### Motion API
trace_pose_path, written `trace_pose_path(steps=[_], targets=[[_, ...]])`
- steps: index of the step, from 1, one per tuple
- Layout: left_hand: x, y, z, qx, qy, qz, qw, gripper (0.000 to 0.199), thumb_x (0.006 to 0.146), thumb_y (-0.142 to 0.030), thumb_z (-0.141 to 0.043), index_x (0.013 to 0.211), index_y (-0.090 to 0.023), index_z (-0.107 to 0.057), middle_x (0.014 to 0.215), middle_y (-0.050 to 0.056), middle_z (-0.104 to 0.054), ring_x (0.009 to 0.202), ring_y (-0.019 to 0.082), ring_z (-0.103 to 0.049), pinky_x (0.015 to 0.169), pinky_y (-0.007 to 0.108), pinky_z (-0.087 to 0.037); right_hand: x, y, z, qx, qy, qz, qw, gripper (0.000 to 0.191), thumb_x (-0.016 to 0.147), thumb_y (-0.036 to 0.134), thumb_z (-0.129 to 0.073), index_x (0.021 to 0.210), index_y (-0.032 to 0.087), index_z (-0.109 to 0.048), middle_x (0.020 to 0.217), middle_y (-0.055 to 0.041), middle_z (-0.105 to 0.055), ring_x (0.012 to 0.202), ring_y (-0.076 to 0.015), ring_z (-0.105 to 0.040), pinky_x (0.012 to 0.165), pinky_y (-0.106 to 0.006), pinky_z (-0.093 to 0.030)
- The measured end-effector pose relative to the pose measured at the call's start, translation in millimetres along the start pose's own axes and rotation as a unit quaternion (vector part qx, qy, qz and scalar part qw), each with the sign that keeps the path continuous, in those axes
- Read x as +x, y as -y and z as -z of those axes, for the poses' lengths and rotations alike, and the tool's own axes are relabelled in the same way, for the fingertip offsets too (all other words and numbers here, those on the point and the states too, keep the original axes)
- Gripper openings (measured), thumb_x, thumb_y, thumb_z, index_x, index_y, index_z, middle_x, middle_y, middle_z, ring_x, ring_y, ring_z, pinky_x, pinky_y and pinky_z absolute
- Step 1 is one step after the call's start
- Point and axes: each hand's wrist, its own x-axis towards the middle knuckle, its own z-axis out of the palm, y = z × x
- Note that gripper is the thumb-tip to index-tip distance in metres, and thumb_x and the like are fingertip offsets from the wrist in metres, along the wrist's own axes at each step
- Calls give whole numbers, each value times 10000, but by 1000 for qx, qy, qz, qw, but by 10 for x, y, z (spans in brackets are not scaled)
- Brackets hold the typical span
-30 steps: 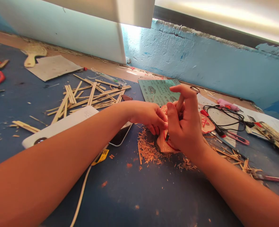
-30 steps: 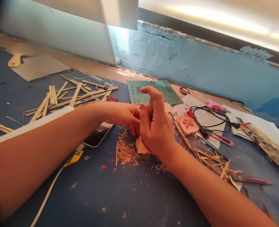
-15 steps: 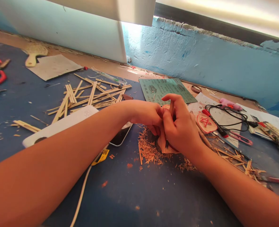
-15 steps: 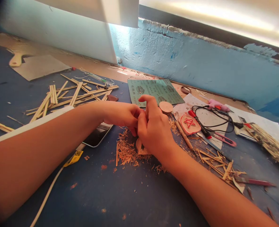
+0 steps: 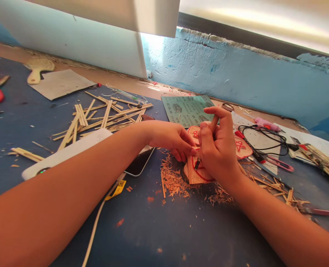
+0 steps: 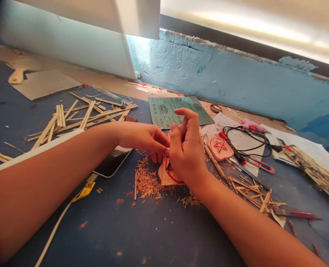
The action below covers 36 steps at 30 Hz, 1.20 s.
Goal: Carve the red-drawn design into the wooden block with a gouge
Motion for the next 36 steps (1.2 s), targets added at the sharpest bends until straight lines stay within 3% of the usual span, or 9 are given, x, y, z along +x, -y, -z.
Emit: trace_pose_path(steps=[7, 11, 19, 24, 29, 36], targets=[[8, 21, 20, -15, 17, 2, 1000, 222, 861, -430, -858, 936, -222, -840, 893, 15, -841, 854, 171, -757, 886, 309, -611, -22, 62, 0, 7, -2, 16, 1000, 301, 1114, 233, -542, 1395, 340, -547, 780, 29, -366, 609, -172, -390, 565, -358, -424], [-2, 15, 14, -31, 29, 20, 999, 272, 822, -462, -876, 873, -201, -815, 844, 43, -836, 824, 201, -771, 925, 378, -628, -38, 62, -4, 10, 0, 13, 1000, 310, 1116, 240, -534, 1410, 337, -543, 787, 29, -357, 607, -182, -409, 570, -366, -422], [-5, 16, -7, -34, 23, 22, 999, 285, 776, -444, -901, 859, -188, -809, 769, 35, -809, 855, 231, -788, 1032, 478, -616, -2, 129, 35, -91, 35, 68, 993, 345, 1083, 159, -525, 1393, 311, -513, 798, 27, -374, 599, -174, -399, 569, -361, -420], [12, 54, -5, -50, 20, 24, 998, 277, 758, -438, -915, 864, -198, -824, 765, 22, -811, 840, 215, -784, 1016, 433, -616, 27, 61, 20, -117, 50, 27, 991, 286, 1057, 137, -515, 1300, 289, -515, 768, 36, -388, 596, -164, -426, 567, -369, -388], [20, 36, -13, -53, 17, 31, 998, 300, 732, -456, -927, 880, -210, -840, 734, 13, -804, 830, 206, -784, 985, 392, -625, 36, -22, 14, -77, 46, -10, 996, 278, 1064, 156, -501, 1309, 286, -523, 814, 24, -390, 624, -168, -450, 590, -385, -407], [-10, -19, -9, -32, 24, 19, 999, 325, 772, -502, -915, 897, -207, -861, 767, 38, -811, 910, 240, -797, 1034, 449, -614, 11, -37, 29, 22, 22, -54, 998, 275, 1104, 231, -528, 1368, 305, -513, 755, 30, -441, 609, -187, -500, 503, -353, -399]])
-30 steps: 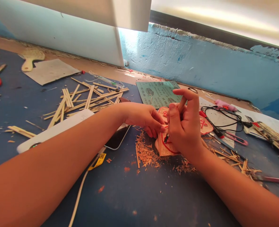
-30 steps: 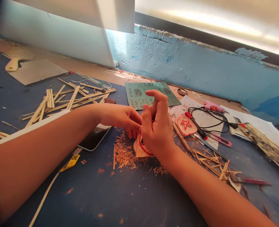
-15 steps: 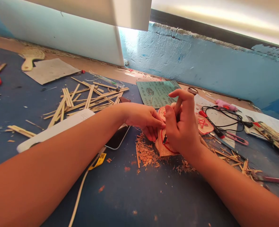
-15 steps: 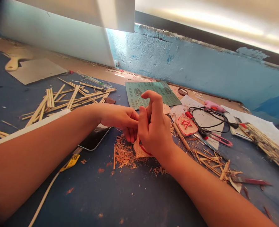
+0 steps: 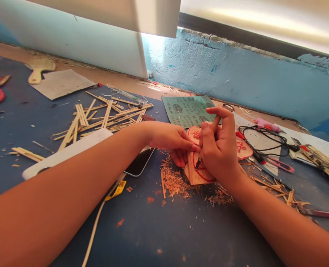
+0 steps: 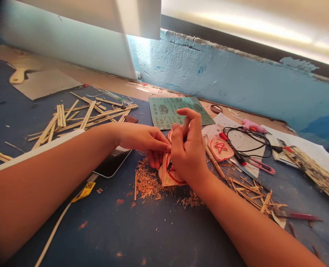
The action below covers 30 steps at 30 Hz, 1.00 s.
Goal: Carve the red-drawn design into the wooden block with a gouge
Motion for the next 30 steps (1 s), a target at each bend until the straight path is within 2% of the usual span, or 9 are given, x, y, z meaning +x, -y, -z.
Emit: trace_pose_path(steps=[5, 11, 18, 24, 27, 30], targets=[[10, 28, 18, -9, 7, -1, 1000, 330, 826, -521, -889, 919, -206, -856, 787, 39, -812, 902, 226, -793, 1047, 441, -612, -16, 46, -5, 28, -8, 29, 999, 258, 1114, 243, -539, 1360, 320, -528, 727, 50, -422, 536, -165, -464, 492, -358, -421], [16, 30, 12, -5, 5, -8, 1000, 292, 815, -500, -894, 884, -220, -846, 810, 24, -813, 860, 217, -780, 997, 419, -627, -17, 86, -15, 49, -9, 55, 997, 233, 1118, 239, -555, 1333, 329, -541, 704, 62, -441, 500, -147, -483, 498, -358, -480], [-4, 15, 9, 3, 12, -6, 1000, 298, 820, -509, -887, 871, -220, -836, 779, 13, -807, 803, 193, -763, 992, 407, -626, -36, 104, -17, 42, -16, 81, 996, 237, 1120, 261, -548, 1339, 350, -547, 792, 43, -406, 485, -106, -395, 413, -310, -386], [-2, 20, 15, 11, 1, -3, 1000, 328, 825, -518, -882, 926, -209, -842, 815, 24, -820, 818, 203, -782, 1015, 441, -631, -55, 134, -3, 55, -15, 86, 995, 265, 1108, 222, -559, 1343, 345, -557, 735, 58, -389, 477, -112, -392, 404, -304, -383], [2, 43, 33, 12, 12, -14, 1000, 318, 834, -502, -874, 924, -199, -842, 802, 36, -825, 850, 206, -792, 1002, 433, -644, -60, 171, 40, 58, 22, 97, 993, 354, 1092, 186, -568, 1412, 337, -553, 704, 66, -405, 494, -132, -447, 438, -320, -441], [13, 76, 58, 18, 25, -29, 999, 317, 851, -518, -848, 909, -206, -851, 794, 41, -827, 803, 190, -785, 962, 414, -660, -57, 185, 90, 74, 118, 113, 984, 564, 1080, 143, -537, 1591, 357, -432, 806, 39, -583, 584, -167, -619, 518, -361, -564]])
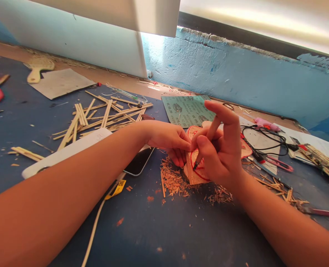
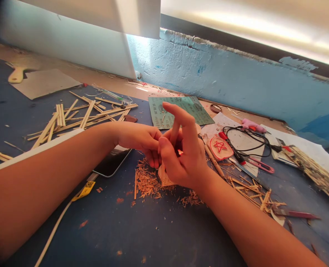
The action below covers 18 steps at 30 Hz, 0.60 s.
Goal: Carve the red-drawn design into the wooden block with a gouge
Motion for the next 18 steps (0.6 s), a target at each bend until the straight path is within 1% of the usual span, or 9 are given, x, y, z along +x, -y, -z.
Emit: trace_pose_path(steps=[2, 4, 5, 7, 10, 13, 15, 18], targets=[[5, 18, 12, 0, 7, -7, 1000, 286, 843, -496, -846, 893, -215, -853, 791, 39, -827, 782, 183, -782, 968, 412, -660, -1, -18, 26, 13, 44, -9, 999, 704, 1075, 129, -536, 1688, 383, -301, 892, 20, -682, 650, -188, -702, 567, -388, -619], [5, 26, 15, 0, 5, -6, 1000, 262, 814, -469, -860, 872, -214, -847, 787, 38, -824, 793, 189, -785, 996, 424, -653, 0, -52, 44, 19, 51, -36, 998, 780, 1077, 151, -566, 1731, 390, -215, 881, 21, -710, 658, -198, -723, 553, -382, -619], [3, 25, 13, 0, -1, -3, 1000, 263, 808, -465, -862, 873, -211, -843, 793, 39, -824, 813, 195, -789, 1014, 434, -648, 1, -67, 51, 15, 44, -47, 998, 789, 1078, 174, -586, 1737, 389, -209, 836, 32, -696, 635, -197, -713, 521, -365, -599], [-3, 19, 5, 1, -12, 10, 1000, 286, 833, -471, -843, 924, -201, -838, 842, 52, -829, 876, 212, -798, 1051, 459, -634, 5, -80, 58, -9, 23, -57, 998, 765, 1072, 225, -634, 1722, 387, -264, 753, 57, -626, 560, -182, -655, 450, -333, -534], [-10, 5, -4, -3, -23, 26, 999, 313, 894, -470, -786, 1028, -190, -824, 913, 70, -834, 937, 232, -805, 1067, 495, -624, 7, -55, 52, -49, -4, -56, 997, 666, 1058, 260, -677, 1649, 373, -390, 727, 72, -530, 483, -144, -541, 412, -322, -455], [-9, -3, -5, -6, -24, 27, 999, 282, 879, -444, -776, 977, -183, -817, 884, 72, -827, 942, 242, -808, 1065, 507, -624, 4, -24, 34, -53, -2, -54, 997, 570, 1060, 239, -666, 1572, 346, -440, 724, 76, -489, 460, -125, -476, 404, -323, -395], [-5, -2, -2, -3, -23, 27, 999, 272, 864, -431, -775, 962, -180, -818, 898, 83, -830, 970, 255, -809, 1072, 521, -619, 0, -17, 24, -53, 3, -49, 997, 535, 1062, 222, -658, 1540, 336, -448, 741, 69, -501, 468, -128, -485, 405, -327, -389], [4, 6, 4, 6, -20, 24, 1000, 283, 845, -414, -773, 998, -183, -830, 961, 106, -841, 1032, 283, -805, 1080, 548, -609, -13, -13, 15, -48, 4, -46, 998, 529, 1069, 211, -644, 1540, 335, -438, 772, 55, -530, 500, -144, -537, 424, -338, -436]])
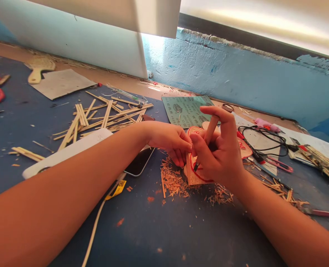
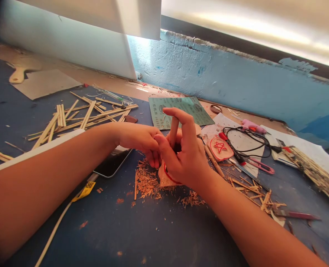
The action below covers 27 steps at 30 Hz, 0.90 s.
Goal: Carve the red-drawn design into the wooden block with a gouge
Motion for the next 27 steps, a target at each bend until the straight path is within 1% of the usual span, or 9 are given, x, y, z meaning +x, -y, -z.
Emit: trace_pose_path(steps=[2, 6, 9, 13, 15, 18, 21, 24, 27], targets=[[9, 9, 4, 1, 4, -4, 1000, 276, 832, -412, -775, 983, -188, -833, 953, 105, -842, 1029, 285, -805, 1076, 551, -607, -14, 8, -6, -2, 1, -10, 1000, 539, 1074, 218, -640, 1555, 335, -430, 768, 56, -514, 497, -143, -518, 431, -339, -429], [20, 17, 5, -6, 10, -5, 1000, 224, 809, -379, -789, 938, -200, -829, 845, 63, -830, 915, 252, -812, 1023, 513, -629, -41, 33, -20, -26, 1, -8, 1000, 532, 1081, 220, -620, 1561, 323, -412, 787, 53, -482, 478, -121, -420, 426, -329, -346], [17, 14, 0, -5, 12, -3, 1000, 191, 819, -370, -783, 898, -199, -812, 813, 55, -826, 873, 250, -812, 967, 496, -643, -38, 49, -32, -52, 7, 8, 999, 473, 1087, 192, -576, 1507, 330, -406, 763, 63, -383, 478, -117, -350, 429, -318, -298], [13, 22, -1, -9, 18, -12, 1000, 220, 848, -416, -805, 896, -201, -804, 835, 62, -835, 892, 256, -809, 1014, 519, -625, -1, 42, -52, -98, -1, 14, 995, 412, 1079, 154, -514, 1437, 326, -407, 760, 57, -299, 483, -120, -295, 415, -307, -281], [16, 34, 2, -16, 26, -18, 999, 244, 856, -443, -823, 932, -211, -814, 843, 53, -840, 902, 249, -808, 1047, 520, -614, 18, 23, -60, -114, 6, 2, 993, 421, 1061, 125, -488, 1422, 322, -396, 777, 50, -327, 488, -118, -311, 420, -307, -303], [20, 50, 4, -23, 24, -19, 999, 264, 853, -462, -840, 942, -214, -817, 826, 41, -839, 872, 233, -807, 1039, 500, -621, 37, -10, -59, -133, 12, -7, 991, 439, 1034, 100, -475, 1411, 310, -392, 810, 43, -381, 495, -113, -337, 445, -322, -353], [12, 47, 0, -19, 21, -19, 999, 266, 884, -474, -811, 916, -210, -813, 807, 33, -836, 805, 207, -801, 1012, 471, -633, 46, -33, -41, -139, 23, -7, 990, 450, 1024, 93, -480, 1419, 292, -398, 801, 47, -407, 491, -118, -351, 470, -346, -385], [-1, 30, -3, -11, 39, -25, 999, 258, 923, -471, -768, 933, -218, -820, 805, 24, -839, 765, 179, -791, 991, 431, -642, 31, -49, -25, -151, 34, -14, 988, 496, 1018, 105, -508, 1476, 266, -407, 761, 50, -424, 492, -137, -393, 473, -357, -397], [-6, 15, -5, -13, 39, -21, 999, 283, 945, -482, -752, 963, -212, -835, 829, 35, -843, 813, 185, -798, 1015, 428, -634, -15, -69, -36, -148, -5, -21, 989, 596, 1030, 149, -543, 1596, 266, -399, 778, 30, -497, 461, -128, -403, 431, -337, -365]])
